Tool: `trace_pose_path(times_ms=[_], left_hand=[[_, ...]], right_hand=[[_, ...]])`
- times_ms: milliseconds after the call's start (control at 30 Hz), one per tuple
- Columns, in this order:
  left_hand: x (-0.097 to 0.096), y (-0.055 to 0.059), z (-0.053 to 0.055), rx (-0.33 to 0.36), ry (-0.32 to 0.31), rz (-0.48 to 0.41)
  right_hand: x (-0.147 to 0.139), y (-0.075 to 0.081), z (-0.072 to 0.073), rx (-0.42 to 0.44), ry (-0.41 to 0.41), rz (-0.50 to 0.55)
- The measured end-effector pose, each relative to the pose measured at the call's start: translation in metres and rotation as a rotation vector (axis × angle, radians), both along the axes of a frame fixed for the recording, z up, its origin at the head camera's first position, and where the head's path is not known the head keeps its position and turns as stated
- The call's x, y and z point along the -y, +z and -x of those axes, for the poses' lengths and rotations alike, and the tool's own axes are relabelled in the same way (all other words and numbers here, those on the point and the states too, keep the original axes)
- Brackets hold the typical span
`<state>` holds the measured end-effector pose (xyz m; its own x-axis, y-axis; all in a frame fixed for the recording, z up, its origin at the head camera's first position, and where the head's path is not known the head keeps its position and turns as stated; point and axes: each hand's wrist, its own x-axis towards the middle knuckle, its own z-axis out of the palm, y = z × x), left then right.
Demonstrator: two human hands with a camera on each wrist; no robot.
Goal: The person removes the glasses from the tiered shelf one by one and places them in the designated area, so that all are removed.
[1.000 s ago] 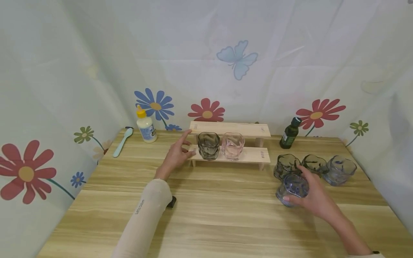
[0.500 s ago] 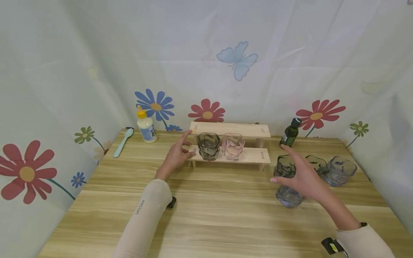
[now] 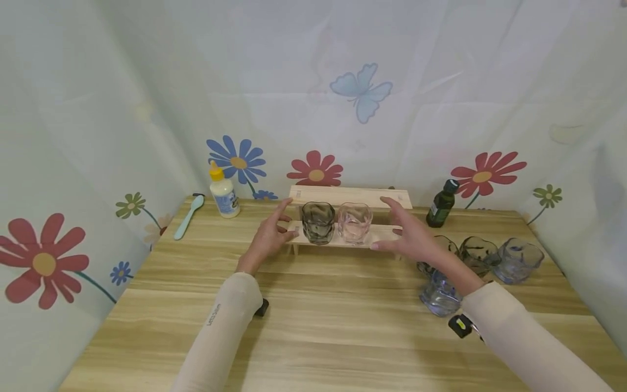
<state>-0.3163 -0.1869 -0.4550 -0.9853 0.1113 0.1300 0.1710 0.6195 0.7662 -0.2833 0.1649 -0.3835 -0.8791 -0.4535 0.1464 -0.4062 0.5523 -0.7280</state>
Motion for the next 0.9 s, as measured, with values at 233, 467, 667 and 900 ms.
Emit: trace_pose_path(times_ms=[233, 467, 667, 900], left_hand=[[0.001, 0.001, 0.001, -0.006, -0.001, -0.005], [-0.001, -0.001, 0.001, -0.010, -0.005, -0.010], [-0.001, -0.002, 0.002, -0.013, -0.007, -0.010], [0.000, -0.001, 0.002, -0.011, 0.000, -0.002]], right_hand=[[0.021, -0.005, 0.018, 0.018, 0.051, 0.003], [0.037, -0.013, 0.028, -0.034, 0.046, -0.040], [0.045, -0.019, 0.034, -0.054, 0.025, -0.046], [0.053, -0.024, 0.039, -0.041, 0.001, -0.083]])
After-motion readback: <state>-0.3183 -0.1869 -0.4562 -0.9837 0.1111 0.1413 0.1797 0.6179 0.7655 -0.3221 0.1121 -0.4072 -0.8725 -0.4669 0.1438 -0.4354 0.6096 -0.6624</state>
